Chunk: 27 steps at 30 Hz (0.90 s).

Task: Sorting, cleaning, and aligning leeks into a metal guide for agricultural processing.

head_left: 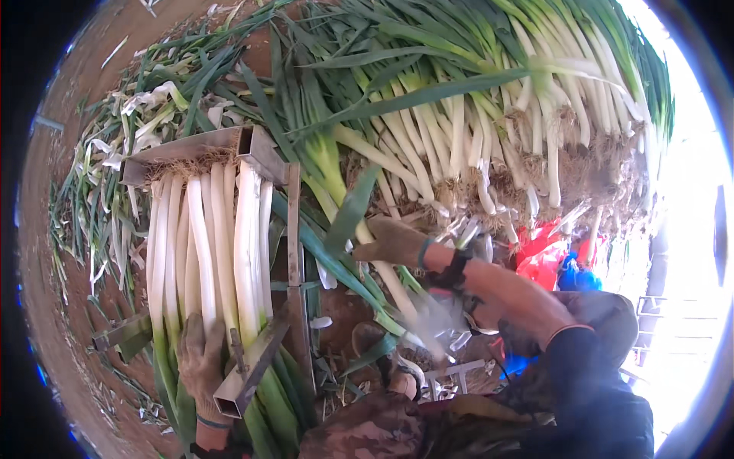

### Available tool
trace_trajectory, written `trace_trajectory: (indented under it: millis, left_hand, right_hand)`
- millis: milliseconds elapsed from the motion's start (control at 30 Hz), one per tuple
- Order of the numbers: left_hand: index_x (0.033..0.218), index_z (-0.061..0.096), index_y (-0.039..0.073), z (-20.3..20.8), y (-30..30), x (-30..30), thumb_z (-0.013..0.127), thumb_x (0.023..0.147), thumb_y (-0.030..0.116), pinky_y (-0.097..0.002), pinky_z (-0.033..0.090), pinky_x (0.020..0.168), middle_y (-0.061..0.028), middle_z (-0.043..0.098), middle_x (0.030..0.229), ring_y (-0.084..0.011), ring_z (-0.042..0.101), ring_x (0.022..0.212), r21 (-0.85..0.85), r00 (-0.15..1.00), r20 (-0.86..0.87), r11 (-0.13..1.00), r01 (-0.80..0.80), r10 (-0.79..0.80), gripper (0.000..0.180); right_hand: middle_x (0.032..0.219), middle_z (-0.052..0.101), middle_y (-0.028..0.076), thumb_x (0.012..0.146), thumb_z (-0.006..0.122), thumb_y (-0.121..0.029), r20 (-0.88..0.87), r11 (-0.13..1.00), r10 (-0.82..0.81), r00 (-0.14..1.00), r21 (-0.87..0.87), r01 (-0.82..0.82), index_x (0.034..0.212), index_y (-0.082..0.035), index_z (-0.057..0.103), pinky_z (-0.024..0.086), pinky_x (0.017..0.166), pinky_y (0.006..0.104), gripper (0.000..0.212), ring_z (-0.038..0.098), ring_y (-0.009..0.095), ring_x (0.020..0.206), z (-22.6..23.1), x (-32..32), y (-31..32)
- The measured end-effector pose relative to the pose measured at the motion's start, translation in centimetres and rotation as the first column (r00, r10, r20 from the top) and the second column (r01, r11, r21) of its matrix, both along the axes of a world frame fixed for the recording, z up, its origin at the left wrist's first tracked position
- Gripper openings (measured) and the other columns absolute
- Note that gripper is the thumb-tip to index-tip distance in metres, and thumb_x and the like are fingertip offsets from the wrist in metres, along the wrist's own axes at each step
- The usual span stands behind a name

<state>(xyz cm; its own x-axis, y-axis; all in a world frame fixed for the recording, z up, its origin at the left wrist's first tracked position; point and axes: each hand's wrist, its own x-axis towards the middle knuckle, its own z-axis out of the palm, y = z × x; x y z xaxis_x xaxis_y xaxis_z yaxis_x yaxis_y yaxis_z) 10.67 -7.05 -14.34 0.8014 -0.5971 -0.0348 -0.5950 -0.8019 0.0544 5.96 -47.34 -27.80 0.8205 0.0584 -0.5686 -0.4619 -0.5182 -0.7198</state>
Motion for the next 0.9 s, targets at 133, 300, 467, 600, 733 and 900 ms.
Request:
trace_trajectory:
  millis: [133,300,467,600,733,900]
  left_hand:
    - [0.134,0.065,0.009,-0.1,-0.8,0.7,0.078,0.080,0.040,-0.0516,0.045,0.108,-0.0256,0.053,0.146,-0.0460,0.053,0.131,-0.051,0.998,-0.057,0.998,0.038,-0.041,0.064]
    - [0.134,0.066,0.010,1.0,-1.5,0.6,0.076,0.081,0.039,-0.0512,0.045,0.108,-0.0241,0.053,0.146,-0.0444,0.053,0.131,-0.055,0.997,-0.073,0.998,0.032,-0.036,0.061]
    - [0.134,0.066,0.011,0.9,-2.2,0.3,0.075,0.081,0.038,-0.0516,0.045,0.107,-0.0242,0.054,0.144,-0.0449,0.054,0.128,-0.064,0.998,-0.063,0.998,0.006,-0.010,0.059]
    - [0.134,0.065,0.011,0.2,-1.5,0.6,0.077,0.080,0.038,-0.0522,0.046,0.106,-0.0246,0.054,0.144,-0.0457,0.054,0.128,-0.068,0.998,-0.049,0.997,0.035,-0.039,0.061]
    - [0.133,0.064,0.012,-0.2,-1.6,0.9,0.078,0.081,0.034,-0.0537,0.045,0.105,-0.0258,0.053,0.143,-0.0473,0.054,0.128,-0.045,0.998,-0.028,0.998,0.046,-0.047,0.059]
    - [0.131,0.064,0.014,0.2,-1.5,0.7,0.070,0.087,0.024,-0.0562,0.044,0.105,-0.0252,0.055,0.141,-0.0486,0.054,0.126,-0.035,0.999,-0.043,0.999,0.030,-0.032,0.046]
  right_hand:
    - [0.092,0.066,0.014,0.085,0.079,-0.035,0.227,0.988,-0.152,0.962,0.031,0.149,0.110,0.001,0.067,0.053,0.078,0.0368,0.045,0.066,0.024,0.084,-4.7,-2.4,-1.5]
    - [0.090,0.072,0.015,0.084,0.077,-0.022,0.005,0.974,0.092,0.996,0.209,-0.091,0.111,-0.002,0.068,0.054,0.073,0.0369,0.035,0.068,0.023,0.080,-4.6,-8.0,-1.6]
    - [0.090,0.071,0.019,0.084,0.072,-0.023,-0.170,0.980,-0.200,0.965,-0.029,0.198,0.111,-0.002,0.067,0.056,0.075,0.0444,0.034,0.070,0.034,0.080,-4.4,-11.9,2.4]
    - [0.088,0.071,0.019,0.080,0.069,-0.018,0.266,0.868,-0.076,0.961,-0.457,0.195,0.109,-0.006,0.065,0.057,0.071,0.0499,0.031,0.070,0.041,0.080,-4.9,-5.7,-0.5]
    - [0.090,0.069,0.017,0.080,0.062,-0.007,0.392,0.687,-0.049,0.919,-0.654,0.316,0.102,-0.005,0.064,0.058,0.074,0.0483,0.022,0.071,0.035,0.082,-6.6,1.8,-7.1]
    - [0.100,0.067,0.019,0.081,0.062,-0.005,0.456,0.425,0.084,0.886,-0.821,0.382,0.100,-0.002,0.063,0.057,0.074,0.0499,0.019,0.070,0.041,0.085,-8.9,3.4,-12.3]
